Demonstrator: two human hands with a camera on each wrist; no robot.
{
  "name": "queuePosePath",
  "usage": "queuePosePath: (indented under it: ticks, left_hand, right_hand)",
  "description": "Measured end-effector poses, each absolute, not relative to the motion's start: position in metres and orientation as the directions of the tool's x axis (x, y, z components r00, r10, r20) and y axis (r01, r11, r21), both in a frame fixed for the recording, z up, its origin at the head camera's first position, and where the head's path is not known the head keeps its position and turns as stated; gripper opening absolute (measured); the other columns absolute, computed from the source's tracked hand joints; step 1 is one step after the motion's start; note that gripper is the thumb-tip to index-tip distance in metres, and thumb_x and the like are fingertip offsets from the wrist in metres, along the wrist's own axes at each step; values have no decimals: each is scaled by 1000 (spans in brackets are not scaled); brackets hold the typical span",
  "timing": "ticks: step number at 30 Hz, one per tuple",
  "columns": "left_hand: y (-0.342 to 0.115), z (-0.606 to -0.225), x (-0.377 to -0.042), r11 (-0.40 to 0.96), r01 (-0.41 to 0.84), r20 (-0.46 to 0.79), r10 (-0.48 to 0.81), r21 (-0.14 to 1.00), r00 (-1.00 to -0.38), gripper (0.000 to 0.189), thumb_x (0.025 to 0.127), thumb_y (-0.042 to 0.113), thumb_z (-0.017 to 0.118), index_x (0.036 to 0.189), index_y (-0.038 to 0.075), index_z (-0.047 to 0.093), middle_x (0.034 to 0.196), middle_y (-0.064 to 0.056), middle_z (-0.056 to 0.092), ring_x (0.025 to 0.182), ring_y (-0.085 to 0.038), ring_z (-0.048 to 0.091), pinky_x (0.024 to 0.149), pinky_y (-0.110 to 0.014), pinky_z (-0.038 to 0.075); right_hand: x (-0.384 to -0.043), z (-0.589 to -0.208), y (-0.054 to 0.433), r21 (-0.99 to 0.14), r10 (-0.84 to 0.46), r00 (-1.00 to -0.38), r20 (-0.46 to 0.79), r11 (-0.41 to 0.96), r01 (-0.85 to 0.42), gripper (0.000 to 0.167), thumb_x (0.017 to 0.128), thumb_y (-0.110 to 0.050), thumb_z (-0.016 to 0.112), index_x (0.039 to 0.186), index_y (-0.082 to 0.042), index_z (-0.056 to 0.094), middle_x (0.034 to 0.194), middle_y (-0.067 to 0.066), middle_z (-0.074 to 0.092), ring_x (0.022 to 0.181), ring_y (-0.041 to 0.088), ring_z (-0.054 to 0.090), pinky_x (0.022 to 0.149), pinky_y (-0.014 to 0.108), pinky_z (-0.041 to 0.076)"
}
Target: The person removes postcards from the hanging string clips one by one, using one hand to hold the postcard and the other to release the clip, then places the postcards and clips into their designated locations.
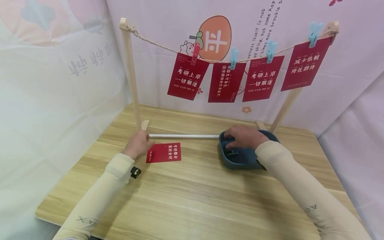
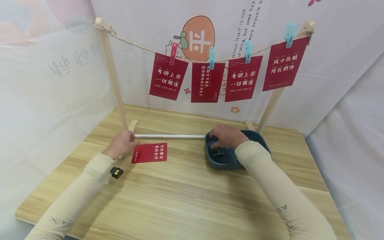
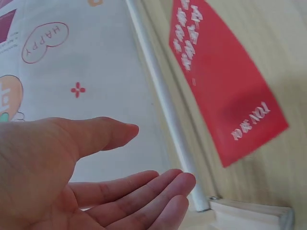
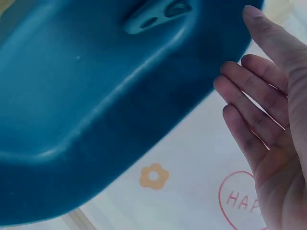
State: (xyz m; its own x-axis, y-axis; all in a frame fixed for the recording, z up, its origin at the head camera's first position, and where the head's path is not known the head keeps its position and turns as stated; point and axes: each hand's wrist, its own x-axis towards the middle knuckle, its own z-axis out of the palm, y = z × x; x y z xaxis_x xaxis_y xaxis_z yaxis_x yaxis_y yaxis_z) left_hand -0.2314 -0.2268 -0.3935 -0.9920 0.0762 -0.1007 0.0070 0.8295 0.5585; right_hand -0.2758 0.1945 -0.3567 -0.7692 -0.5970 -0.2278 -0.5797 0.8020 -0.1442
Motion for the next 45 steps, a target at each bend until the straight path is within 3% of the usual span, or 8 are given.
queuePosePath:
  ticks: [3, 5, 8, 10, 12, 23, 31, 45]
  left_hand:
    - [-223, -390, -232, 823, 31, -74, 88, 567, -993, 23, 100, 17, 69, 103, -6, 69, 66, -4, 51, 55, -14, 46, 48, -24, 37]
    - [-221, -387, -232, 820, 58, -42, 100, 570, -994, 26, 100, 17, 69, 109, -7, 70, 74, -11, 62, 62, -20, 56, 53, -28, 47]
    - [-218, -381, -231, 805, 88, 4, 106, 587, -994, 39, 100, 18, 69, 126, -11, 66, 108, -26, 73, 94, -36, 72, 81, -43, 62]
    - [-216, -378, -231, 794, 107, 31, 110, 599, -993, 46, 100, 18, 69, 134, -12, 62, 128, -31, 70, 118, -43, 69, 102, -52, 59]
    - [-215, -374, -231, 785, 122, 49, 116, 607, -992, 48, 101, 18, 67, 138, -13, 59, 137, -31, 66, 129, -45, 65, 110, -54, 54]
    - [-209, -362, -232, 755, 137, 45, 141, 641, -989, 44, 102, 15, 63, 136, -13, 58, 131, -30, 68, 123, -42, 68, 102, -49, 60]
    - [-206, -353, -236, 742, 169, 82, 153, 648, -985, 45, 102, 16, 62, 136, -13, 59, 131, -30, 69, 123, -42, 69, 105, -50, 58]
    - [-196, -340, -239, 706, 208, 156, 138, 677, -978, 46, 101, 18, 63, 140, -8, 60, 136, -26, 69, 128, -40, 67, 108, -51, 56]
  right_hand:
    - [-273, -350, 195, -169, -587, -786, -193, 809, -562, 56, 87, -29, 88, 136, -7, 71, 130, 14, 75, 120, 32, 73, 103, 49, 59]
    - [-270, -346, 196, -192, -592, -791, -156, 803, -564, 57, 86, -28, 89, 136, -6, 70, 131, 15, 75, 121, 34, 73, 103, 49, 59]
    - [-267, -341, 196, -220, -621, -778, -101, 776, -591, 57, 86, -27, 89, 135, -5, 70, 130, 17, 75, 120, 35, 73, 102, 50, 59]
    - [-265, -339, 195, -233, -632, -771, -71, 762, -604, 57, 86, -27, 90, 135, -5, 71, 130, 17, 75, 120, 35, 74, 101, 50, 60]
    - [-264, -336, 194, -245, -636, -770, -46, 755, -608, 58, 86, -29, 90, 136, -5, 70, 131, 17, 75, 120, 35, 73, 101, 50, 60]
    - [-254, -317, 186, -291, -651, -758, 36, 719, -631, 56, 85, -25, 90, 134, -3, 71, 130, 17, 76, 120, 36, 74, 101, 50, 60]
    - [-251, -309, 181, -285, -665, -743, 78, 699, -656, 57, 85, -31, 90, 133, -5, 72, 128, 16, 77, 119, 33, 75, 101, 49, 60]
    - [-246, -286, 168, -344, -587, -802, 115, 734, -586, 59, 88, -38, 87, 138, -11, 70, 135, 12, 74, 125, 33, 72, 105, 53, 58]
